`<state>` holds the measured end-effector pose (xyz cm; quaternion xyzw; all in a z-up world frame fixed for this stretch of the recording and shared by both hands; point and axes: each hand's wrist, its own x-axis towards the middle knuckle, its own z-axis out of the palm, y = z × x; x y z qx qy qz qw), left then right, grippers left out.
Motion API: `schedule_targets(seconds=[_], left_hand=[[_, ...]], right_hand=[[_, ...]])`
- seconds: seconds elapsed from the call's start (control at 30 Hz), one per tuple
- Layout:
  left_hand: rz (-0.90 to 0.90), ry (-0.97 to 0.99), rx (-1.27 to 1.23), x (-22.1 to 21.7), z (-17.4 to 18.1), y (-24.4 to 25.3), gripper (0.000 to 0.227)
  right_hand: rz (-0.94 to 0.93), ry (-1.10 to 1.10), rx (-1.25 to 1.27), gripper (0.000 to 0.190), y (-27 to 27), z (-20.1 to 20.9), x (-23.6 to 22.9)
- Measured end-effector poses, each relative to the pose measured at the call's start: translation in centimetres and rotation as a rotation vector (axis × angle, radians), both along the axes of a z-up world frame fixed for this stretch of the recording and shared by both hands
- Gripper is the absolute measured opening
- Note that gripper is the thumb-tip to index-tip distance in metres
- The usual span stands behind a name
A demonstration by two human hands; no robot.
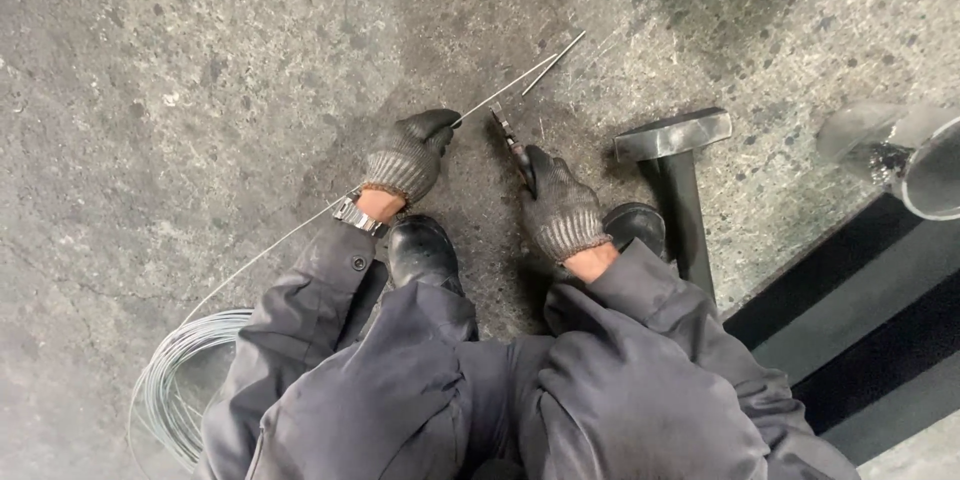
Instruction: The person cuts a length of wire into short segments using pliers, then hammers each segment into a metal block. The person repeats this cycle multiple times, handling the wire, pliers, hammer, and metal block throughout.
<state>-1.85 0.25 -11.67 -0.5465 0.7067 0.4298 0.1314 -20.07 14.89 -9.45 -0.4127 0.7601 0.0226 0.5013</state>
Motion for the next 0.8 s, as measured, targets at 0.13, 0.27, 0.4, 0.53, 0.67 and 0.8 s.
schedule_targets(seconds=[0.13, 0.27, 0.4, 0.53, 0.67, 0.8], left_hand=[[-0.016, 0.010, -0.028, 0.3, 0.9, 0.1, 0.027], [-0.080, -0.027, -0.053, 0.4, -0.3, 1.0, 0.026], [-0.037, 0.034, 0.014, -0.1, 0.6, 1.5, 0.029], [-0.052, 0.018, 0.003, -0.4, 0.5, 2.0, 0.028], [-0.019, 0.058, 0.058, -0.7, 1.8, 2.0, 0.027], [-0.023, 0.066, 0.047, -1.1, 1.9, 2.1, 0.027]], right_hand=[[0.004, 0.036, -0.015, 0.054, 0.0, 0.8, 0.1], [0.021, 0.059, -0.019, 0.055, 0.7, 0.0, 0.3], [-0.027, 0.031, -0.021, 0.055, -0.2, 0.6, 0.2], [0.024, 0.060, -0.067, 0.054, -0.4, 1.0, 0.3], [0.027, 0.071, -0.076, 0.054, 0.0, 0.0, 0.5], [-0.002, 0.062, -0.100, 0.053, -0.1, -0.1, 0.5]])
